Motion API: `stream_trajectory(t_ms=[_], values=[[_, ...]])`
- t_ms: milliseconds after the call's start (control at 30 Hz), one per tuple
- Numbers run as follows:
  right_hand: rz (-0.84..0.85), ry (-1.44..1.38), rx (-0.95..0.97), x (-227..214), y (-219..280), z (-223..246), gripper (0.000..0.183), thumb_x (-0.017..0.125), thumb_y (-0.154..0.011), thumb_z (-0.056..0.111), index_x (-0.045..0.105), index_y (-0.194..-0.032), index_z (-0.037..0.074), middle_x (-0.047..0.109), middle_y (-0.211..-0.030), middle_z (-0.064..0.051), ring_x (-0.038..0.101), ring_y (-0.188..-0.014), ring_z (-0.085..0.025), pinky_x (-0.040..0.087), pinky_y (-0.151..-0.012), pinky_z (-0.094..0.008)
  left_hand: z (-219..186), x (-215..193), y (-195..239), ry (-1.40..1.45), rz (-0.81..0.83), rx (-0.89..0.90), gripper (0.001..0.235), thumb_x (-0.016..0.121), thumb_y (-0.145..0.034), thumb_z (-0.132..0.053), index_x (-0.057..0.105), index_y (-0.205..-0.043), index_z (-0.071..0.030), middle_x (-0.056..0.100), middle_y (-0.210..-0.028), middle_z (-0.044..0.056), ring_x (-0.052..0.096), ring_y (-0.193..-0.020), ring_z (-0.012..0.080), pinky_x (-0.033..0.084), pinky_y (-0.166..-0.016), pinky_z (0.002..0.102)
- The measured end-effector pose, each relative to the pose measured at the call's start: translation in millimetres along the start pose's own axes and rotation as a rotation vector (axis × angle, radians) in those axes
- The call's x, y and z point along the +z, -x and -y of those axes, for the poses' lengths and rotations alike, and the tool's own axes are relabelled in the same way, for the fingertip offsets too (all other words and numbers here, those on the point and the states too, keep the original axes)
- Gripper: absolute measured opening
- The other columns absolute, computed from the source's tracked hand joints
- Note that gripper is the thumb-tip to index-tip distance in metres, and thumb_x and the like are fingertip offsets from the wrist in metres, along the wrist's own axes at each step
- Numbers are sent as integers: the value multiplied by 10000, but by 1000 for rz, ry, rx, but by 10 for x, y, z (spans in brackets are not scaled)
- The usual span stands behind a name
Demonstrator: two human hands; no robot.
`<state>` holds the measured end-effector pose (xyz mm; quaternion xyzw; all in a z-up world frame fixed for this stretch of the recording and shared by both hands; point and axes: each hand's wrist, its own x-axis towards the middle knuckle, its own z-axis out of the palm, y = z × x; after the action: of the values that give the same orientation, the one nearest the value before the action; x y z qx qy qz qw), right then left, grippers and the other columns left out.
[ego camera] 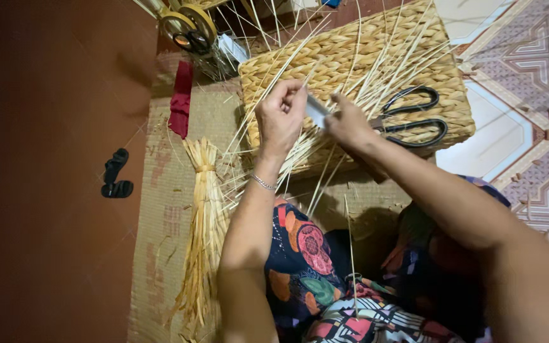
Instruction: The person sits on the floor and uses a knife to shave thin strips from a bundle of dried sticks. They hold the sticks in their left hand and repeatedly scrape the knife along the length of the sticks to create fine strands.
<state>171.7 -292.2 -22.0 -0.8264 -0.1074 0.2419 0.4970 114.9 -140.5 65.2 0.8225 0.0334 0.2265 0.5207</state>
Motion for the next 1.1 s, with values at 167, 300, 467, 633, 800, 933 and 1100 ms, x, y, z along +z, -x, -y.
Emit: stream_trajectory(t_ms=[167, 300, 467, 633, 800, 933, 1100], values=[[-116, 149, -224, 492, -393, 53, 536, 687, -965, 269, 492, -1438, 110, 707, -1153, -260, 680, -1077, -415, 542, -927, -499, 111, -43, 35, 26, -29, 43, 61, 730, -926, -62, 735, -960, -12, 659, -870, -29, 500, -638, -2, 386, -536, 181], [-181, 14, -397, 526, -589, 5, 654, 765, -870, 304, 460, -1401, 74, 694, -1145, -267, 686, -1084, -407, 535, -928, -481, 185, -4, 62, 29, -11, -19, 61, 758, -930, -70, 761, -966, -20, 629, -847, -28, 480, -653, 3, 372, -551, 184], [-218, 223, -296, 299, -545, -4, 617, 725, -907, 233, 482, -1467, 141, 719, -1097, -236, 690, -1023, -408, 554, -889, -483, 187, 19, 72, 97, 11, -47, 83, 745, -934, -71, 761, -1006, -31, 641, -864, -42, 517, -665, -1, 417, -553, 179], [-7, 300, 9, -489, -236, 0, 316, 747, -847, 147, 746, -1163, 152, 768, -1096, -83, 745, -939, -219, 628, -821, -357, 159, -17, 108, 230, 49, -146, 102, 729, -915, -86, 755, -1004, -45, 638, -874, -50, 537, -645, -6, 467, -519, 183], [40, -115, -76, -1272, 452, 165, 447, 736, -892, 214, 626, -1309, 96, 726, -1126, -98, 717, -970, -159, 624, -836, -316, 153, 128, 152, 53, 70, -9, 89, 758, -906, -66, 780, -983, -25, 670, -824, -17, 525, -666, 39, 415, -583, 208], [18, -343, -283, -1335, 821, 292, 418, 633, -1014, 208, 568, -1405, 77, 740, -1115, -112, 690, -850, -136, 613, -767, -266, -8, 326, 166, 90, 120, 51, 71, 747, -896, -58, 752, -954, -18, 690, -851, -12, 586, -698, 44, 475, -636, 215], [-148, -444, -484, -1330, 821, 101, 277, 515, -1158, 213, 682, -1199, -4, 744, -1006, -99, 700, -806, -125, 608, -721, -255, -163, 461, 240, 75, 179, 17, 76, 744, -900, -56, 755, -963, -15, 682, -850, -1, 577, -706, 41, 474, -637, 214]])
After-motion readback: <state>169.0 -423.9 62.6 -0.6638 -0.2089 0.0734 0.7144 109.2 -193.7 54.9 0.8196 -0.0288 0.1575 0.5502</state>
